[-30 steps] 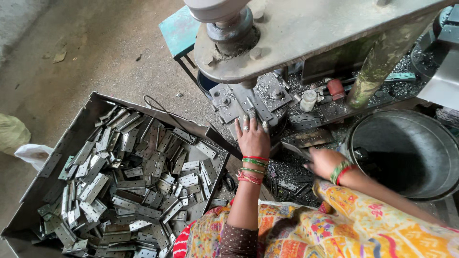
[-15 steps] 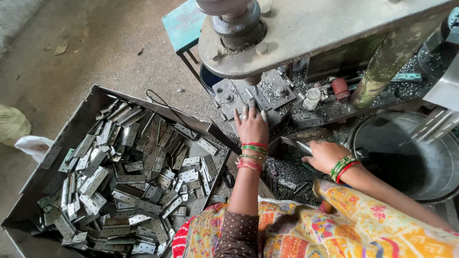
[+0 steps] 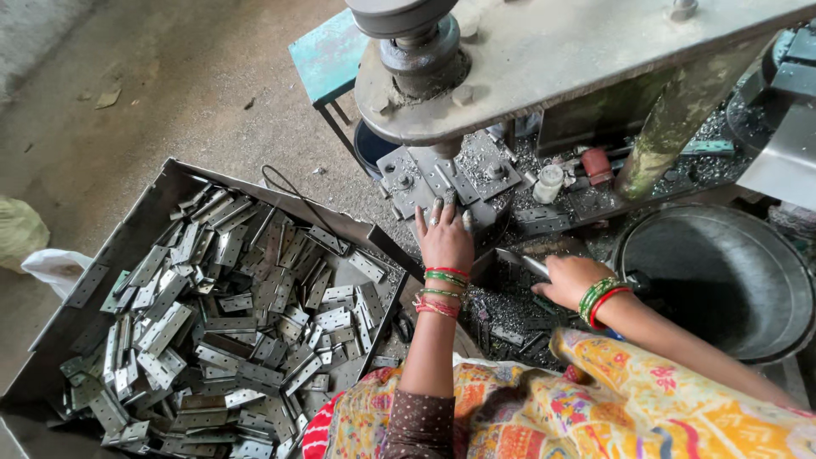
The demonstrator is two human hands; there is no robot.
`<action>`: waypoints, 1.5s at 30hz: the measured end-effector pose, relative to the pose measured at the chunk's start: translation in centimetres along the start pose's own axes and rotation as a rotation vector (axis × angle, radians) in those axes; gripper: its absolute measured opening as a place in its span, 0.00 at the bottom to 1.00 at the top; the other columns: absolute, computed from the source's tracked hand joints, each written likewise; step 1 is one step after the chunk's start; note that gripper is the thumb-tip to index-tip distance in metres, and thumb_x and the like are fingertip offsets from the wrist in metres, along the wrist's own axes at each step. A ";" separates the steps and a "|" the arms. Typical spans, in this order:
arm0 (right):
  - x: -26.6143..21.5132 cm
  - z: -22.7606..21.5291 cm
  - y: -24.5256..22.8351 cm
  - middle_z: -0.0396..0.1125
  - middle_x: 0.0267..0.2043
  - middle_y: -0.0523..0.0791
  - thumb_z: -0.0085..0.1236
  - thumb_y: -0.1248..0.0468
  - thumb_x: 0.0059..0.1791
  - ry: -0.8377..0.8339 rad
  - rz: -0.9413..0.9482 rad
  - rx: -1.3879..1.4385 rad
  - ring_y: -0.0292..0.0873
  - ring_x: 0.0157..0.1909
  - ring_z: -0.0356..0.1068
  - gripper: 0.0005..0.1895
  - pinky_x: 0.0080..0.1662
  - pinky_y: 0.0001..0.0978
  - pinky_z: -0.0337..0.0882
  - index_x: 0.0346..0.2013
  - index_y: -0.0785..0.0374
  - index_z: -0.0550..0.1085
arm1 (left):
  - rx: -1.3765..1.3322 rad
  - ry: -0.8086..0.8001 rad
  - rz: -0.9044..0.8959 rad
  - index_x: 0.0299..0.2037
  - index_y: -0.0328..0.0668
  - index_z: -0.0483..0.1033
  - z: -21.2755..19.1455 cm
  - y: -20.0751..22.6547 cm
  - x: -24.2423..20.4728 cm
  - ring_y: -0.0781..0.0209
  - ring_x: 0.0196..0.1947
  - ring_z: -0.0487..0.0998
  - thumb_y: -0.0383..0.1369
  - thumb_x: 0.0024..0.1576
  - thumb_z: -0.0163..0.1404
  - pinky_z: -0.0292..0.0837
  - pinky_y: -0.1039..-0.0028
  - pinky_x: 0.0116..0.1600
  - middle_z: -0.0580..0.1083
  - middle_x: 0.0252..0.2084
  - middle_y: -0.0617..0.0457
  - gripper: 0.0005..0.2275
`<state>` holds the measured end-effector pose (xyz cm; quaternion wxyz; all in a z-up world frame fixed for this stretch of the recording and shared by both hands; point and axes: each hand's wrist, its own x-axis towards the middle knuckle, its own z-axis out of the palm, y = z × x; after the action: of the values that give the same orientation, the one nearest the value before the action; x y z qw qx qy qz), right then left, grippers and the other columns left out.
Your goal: The person repeatedly picks metal pieces from a bin, places them under a drill press, and operates the machine to drill holes. The person then removes the drilled pieces and returns them to the bin. This cycle continues throughout the clip.
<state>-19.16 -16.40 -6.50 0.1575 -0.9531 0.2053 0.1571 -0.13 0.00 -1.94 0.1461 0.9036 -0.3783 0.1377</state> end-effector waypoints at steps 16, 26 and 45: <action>-0.6 0.5 -0.2 0.75 0.40 0.54 0.59 0.42 0.47 -0.043 0.038 0.033 0.58 0.45 0.76 0.25 0.49 0.51 0.75 0.41 0.61 0.75 | 0.059 -0.091 -0.187 0.47 0.41 0.81 0.2 0.8 2.7 0.51 0.70 0.63 0.40 0.58 0.47 0.36 0.49 0.76 0.71 0.62 0.48 0.15; -0.5 -2.4 -1.6 0.75 0.42 0.54 0.61 0.42 0.46 -0.049 0.001 -0.025 0.57 0.46 0.76 0.26 0.49 0.51 0.75 0.41 0.61 0.76 | 0.104 -0.120 -0.179 0.46 0.43 0.83 0.5 1.7 2.3 0.49 0.70 0.64 0.42 0.60 0.48 0.36 0.49 0.77 0.72 0.62 0.47 0.15; 0.1 1.7 0.9 0.75 0.36 0.52 0.55 0.41 0.49 -0.016 0.025 -0.008 0.56 0.38 0.77 0.24 0.42 0.51 0.76 0.41 0.59 0.75 | 0.131 -0.062 -0.148 0.47 0.41 0.82 1.1 0.1 3.8 0.52 0.67 0.69 0.37 0.61 0.47 0.39 0.48 0.78 0.75 0.57 0.50 0.12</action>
<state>-19.89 -16.64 -8.24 0.1535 -0.9497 0.2155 0.1676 2.50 -2.89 -1.53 0.0845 0.9405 -0.3052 0.1230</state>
